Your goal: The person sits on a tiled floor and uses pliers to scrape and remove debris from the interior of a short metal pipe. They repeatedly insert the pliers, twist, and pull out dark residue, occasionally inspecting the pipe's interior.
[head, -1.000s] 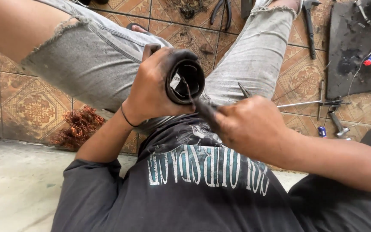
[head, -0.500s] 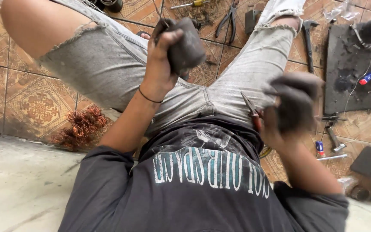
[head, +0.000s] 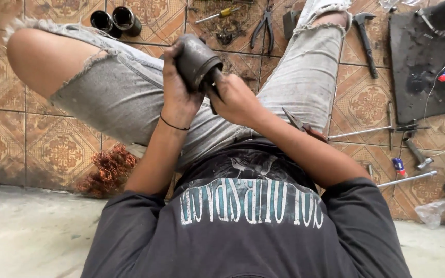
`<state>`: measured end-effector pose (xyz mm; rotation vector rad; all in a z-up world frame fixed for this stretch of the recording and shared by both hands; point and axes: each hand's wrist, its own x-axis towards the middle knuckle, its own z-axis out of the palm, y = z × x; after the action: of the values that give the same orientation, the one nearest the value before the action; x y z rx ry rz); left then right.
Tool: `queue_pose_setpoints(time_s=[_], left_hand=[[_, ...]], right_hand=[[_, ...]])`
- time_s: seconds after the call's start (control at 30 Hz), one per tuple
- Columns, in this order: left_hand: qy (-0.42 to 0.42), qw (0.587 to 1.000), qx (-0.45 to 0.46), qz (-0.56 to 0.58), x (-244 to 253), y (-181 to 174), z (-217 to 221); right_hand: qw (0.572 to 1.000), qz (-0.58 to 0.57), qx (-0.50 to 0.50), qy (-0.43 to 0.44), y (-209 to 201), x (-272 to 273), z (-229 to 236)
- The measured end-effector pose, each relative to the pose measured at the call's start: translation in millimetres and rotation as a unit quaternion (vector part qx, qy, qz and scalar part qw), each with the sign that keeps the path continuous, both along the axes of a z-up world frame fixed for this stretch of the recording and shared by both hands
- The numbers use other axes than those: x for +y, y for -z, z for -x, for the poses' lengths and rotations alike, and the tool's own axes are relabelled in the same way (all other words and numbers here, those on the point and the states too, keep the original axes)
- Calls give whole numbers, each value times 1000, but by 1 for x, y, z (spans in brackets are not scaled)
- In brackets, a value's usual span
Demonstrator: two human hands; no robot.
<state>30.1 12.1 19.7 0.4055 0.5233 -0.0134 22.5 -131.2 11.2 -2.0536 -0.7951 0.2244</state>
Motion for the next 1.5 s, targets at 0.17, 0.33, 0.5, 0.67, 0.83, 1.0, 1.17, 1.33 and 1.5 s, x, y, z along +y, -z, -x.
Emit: queue_pose_setpoints(time_s=[0.17, 0.33, 0.5, 0.67, 0.83, 1.0, 1.17, 1.33, 1.5], left_hand=[[-12, 996, 49, -76, 0, 3, 2], [21, 998, 20, -59, 2, 0, 1], [-23, 997, 62, -43, 12, -4, -4], [-28, 997, 65, -25, 10, -9, -3], [-28, 998, 50, -14, 9, -8, -3], [-41, 998, 12, -45, -1, -9, -3], [-75, 991, 17, -109, -2, -2, -3], [-58, 995, -4, -82, 2, -3, -3], [-99, 987, 5, -129, -1, -4, -3]], right_hand=[[996, -48, 71, 2, 10, 11, -2], [988, -118, 71, 63, 26, 17, 12], [985, -113, 1, 128, 17, 16, 24], [969, -181, -11, 165, 7, 17, 22], [946, -271, 67, 162, 9, 17, 22], [916, -323, 112, 209, 4, 19, 26], [946, -231, -89, 210, -7, 25, 21], [937, -249, -116, 214, -7, 25, 25], [939, -232, -168, 192, 7, 26, 26]])
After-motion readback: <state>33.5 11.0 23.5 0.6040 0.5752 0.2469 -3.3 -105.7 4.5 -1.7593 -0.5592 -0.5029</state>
